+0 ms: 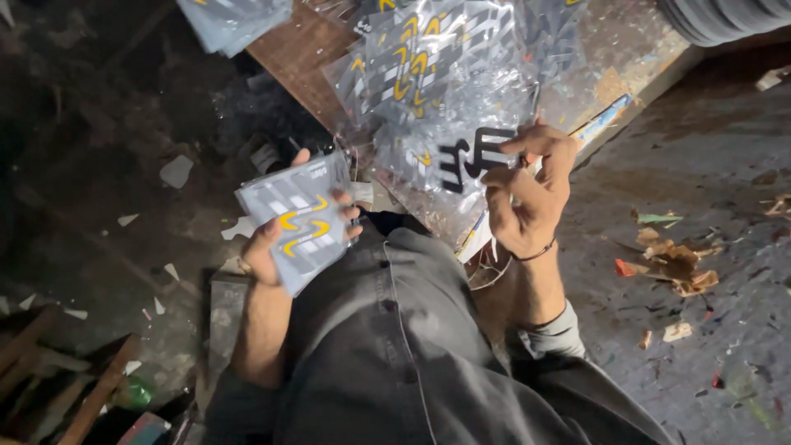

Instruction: The recorder is organizing and cutting stacks of printed stickers in a print shop environment.

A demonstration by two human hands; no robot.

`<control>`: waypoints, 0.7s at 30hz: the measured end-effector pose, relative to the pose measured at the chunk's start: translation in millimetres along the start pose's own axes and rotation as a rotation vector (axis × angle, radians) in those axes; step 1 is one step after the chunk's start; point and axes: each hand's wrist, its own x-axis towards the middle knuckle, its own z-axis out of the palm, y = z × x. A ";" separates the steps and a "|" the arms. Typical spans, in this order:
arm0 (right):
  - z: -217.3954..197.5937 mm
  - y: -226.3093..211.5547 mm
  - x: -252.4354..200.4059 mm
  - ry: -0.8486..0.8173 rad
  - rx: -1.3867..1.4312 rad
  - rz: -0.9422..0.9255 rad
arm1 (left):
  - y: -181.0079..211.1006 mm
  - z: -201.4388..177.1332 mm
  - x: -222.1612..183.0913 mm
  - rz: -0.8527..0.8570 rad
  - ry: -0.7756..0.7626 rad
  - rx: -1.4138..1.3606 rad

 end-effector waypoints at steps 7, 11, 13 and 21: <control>67.1 -51.5 -5.7 -0.483 0.413 0.019 | -38.9 -23.2 -1.7 0.026 0.032 0.172; 83.6 -68.9 -1.8 -0.457 0.465 0.031 | -64.7 -123.3 -40.2 -0.128 0.059 0.228; 80.6 -68.9 3.1 -0.438 0.431 0.039 | -49.8 -87.3 -29.6 -0.175 0.075 0.237; 83.6 -67.0 -23.0 -0.585 -0.103 0.066 | -9.9 17.0 5.0 0.093 -0.048 -0.041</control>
